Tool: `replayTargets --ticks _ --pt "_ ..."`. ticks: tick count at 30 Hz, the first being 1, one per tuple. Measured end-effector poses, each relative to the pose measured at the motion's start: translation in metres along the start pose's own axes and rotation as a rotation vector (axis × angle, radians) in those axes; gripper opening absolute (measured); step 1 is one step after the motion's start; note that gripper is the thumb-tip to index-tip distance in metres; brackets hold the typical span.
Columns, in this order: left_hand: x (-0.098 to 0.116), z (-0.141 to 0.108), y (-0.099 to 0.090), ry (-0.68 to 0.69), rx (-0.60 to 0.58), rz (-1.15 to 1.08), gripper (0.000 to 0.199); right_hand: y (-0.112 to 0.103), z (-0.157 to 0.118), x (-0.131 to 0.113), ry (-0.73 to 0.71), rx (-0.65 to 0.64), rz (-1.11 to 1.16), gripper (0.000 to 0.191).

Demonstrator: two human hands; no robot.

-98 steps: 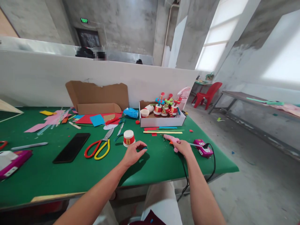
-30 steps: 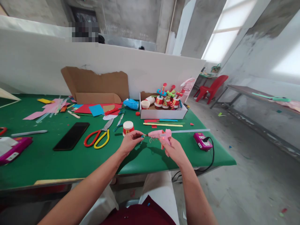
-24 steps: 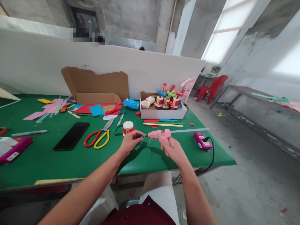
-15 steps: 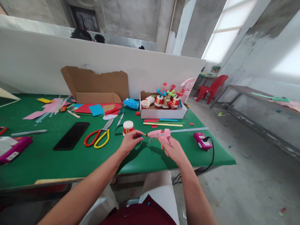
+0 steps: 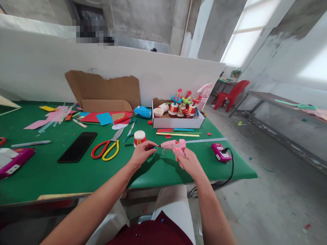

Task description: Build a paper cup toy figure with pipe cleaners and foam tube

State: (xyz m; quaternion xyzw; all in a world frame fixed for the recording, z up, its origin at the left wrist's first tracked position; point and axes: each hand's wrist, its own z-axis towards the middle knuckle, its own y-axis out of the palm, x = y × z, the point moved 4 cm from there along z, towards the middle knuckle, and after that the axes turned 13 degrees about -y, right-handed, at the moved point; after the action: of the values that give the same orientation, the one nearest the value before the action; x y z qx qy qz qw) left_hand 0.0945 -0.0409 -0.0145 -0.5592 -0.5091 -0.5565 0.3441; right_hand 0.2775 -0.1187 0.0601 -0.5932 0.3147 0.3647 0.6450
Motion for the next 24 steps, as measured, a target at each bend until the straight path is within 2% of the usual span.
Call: replayTargets --ticks 20,24 --pt "0.0018 -0.0009 -0.0005 0.0 -0.003 0.011 0.021 -0.0006 -0.0008 -0.0021 0.03 0.006 -0.016 0.046" --pt "0.0026 -0.0017 -0.0003 -0.037 -0.012 -0.05 0.024 0.0003 -0.001 0.0 0.037 0.008 0.076 0.05"
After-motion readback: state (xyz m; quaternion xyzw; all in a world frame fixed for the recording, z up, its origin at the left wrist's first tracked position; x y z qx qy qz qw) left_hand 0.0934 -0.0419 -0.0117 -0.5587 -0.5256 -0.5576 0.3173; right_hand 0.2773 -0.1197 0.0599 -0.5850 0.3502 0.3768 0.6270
